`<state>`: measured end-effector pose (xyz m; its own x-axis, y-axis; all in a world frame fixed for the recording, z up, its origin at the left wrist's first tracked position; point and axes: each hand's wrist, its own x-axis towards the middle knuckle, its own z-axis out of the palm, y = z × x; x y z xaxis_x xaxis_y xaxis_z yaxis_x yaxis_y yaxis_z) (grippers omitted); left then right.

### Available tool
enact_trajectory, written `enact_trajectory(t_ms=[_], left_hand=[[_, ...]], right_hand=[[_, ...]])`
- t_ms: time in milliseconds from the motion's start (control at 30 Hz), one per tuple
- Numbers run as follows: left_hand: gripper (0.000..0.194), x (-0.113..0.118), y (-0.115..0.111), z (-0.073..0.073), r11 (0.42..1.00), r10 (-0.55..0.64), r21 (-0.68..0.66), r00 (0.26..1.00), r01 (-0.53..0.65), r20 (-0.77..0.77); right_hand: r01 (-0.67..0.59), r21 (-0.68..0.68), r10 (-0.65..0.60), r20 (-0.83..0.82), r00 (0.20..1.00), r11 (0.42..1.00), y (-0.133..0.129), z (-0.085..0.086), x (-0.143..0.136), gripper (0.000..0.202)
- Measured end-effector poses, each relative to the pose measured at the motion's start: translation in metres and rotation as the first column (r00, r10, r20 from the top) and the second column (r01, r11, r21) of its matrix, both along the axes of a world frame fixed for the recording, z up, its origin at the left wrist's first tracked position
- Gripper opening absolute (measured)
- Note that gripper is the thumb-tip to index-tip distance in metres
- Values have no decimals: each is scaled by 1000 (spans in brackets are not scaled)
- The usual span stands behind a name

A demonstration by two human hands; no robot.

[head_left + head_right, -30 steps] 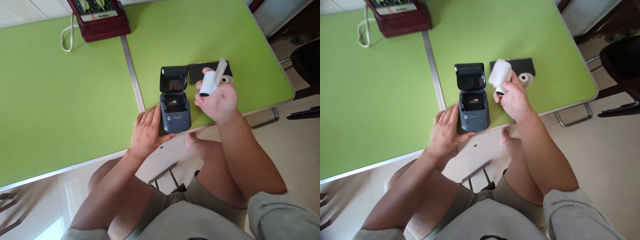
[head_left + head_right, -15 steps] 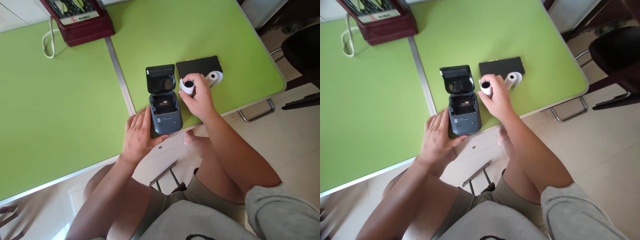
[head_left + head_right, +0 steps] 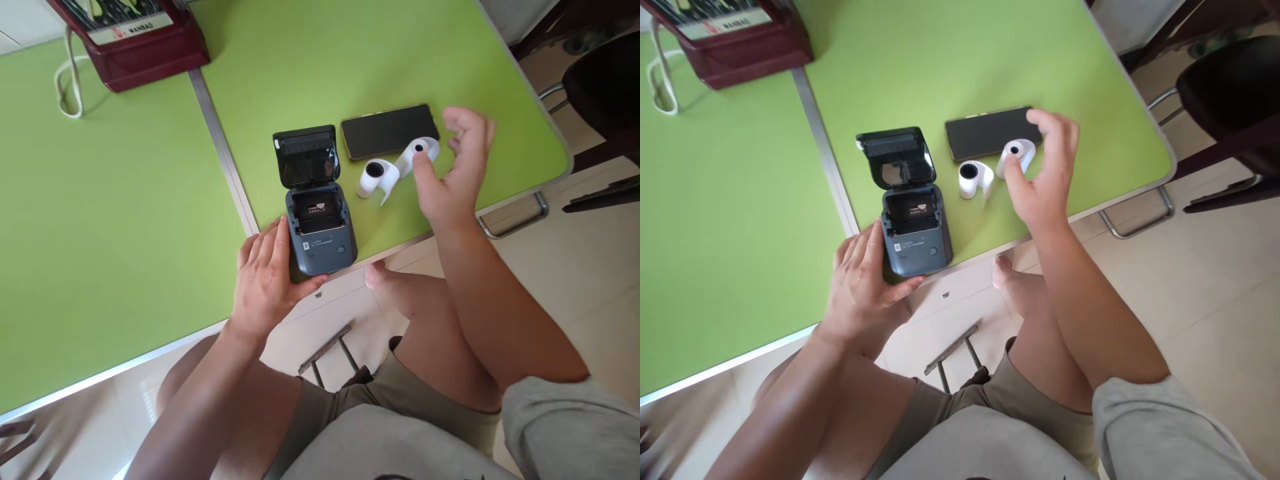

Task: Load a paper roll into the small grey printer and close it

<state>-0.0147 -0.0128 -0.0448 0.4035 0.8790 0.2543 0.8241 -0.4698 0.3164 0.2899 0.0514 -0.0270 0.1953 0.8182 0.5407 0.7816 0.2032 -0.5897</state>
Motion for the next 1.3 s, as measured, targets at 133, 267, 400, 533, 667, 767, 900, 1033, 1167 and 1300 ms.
enact_trajectory(t_ms=[133,267,400,533,667,767,900,1033,1167,1300], left_hand=[[110,0,1,3,1000,0,-14,1000,0,-19],[108,1,1,4,1000,9,9,1000,-8,-22],[106,1,2,5,1000,0,20,999,1,-36],[106,0,2,4,1000,-2,28,999,3,-39],[109,0,1,3,1000,-2,13,1000,2,-13],[108,0,0,0,1000,-18,10,1000,18,16],[108,-1,0,-2,999,-39,34,999,38,30],[108,0,-1,-2,999,-45,31,999,44,23],[104,0,-2,-1,998,-66,1,998,66,18],[104,0,-3,-1,998,-67,-2,998,67,19]], right_hand=[[-32,-143,31,-11,999,989,14,-17,13,56],[-13,-211,21,36,999,977,18,-21,12,48],[-35,-183,37,5,999,982,23,-27,16,41],[-59,-72,56,-41,998,996,26,-30,19,42],[-157,178,179,-120,976,972,9,-7,-8,44],[-339,269,376,-100,921,901,-14,16,-46,43],[-470,130,457,116,882,873,-27,22,-83,38],[-379,-47,379,238,894,924,-18,14,-93,26],[-377,-107,392,242,888,920,-11,12,-91,18],[-409,-135,430,200,881,902,-13,12,-91,12]])
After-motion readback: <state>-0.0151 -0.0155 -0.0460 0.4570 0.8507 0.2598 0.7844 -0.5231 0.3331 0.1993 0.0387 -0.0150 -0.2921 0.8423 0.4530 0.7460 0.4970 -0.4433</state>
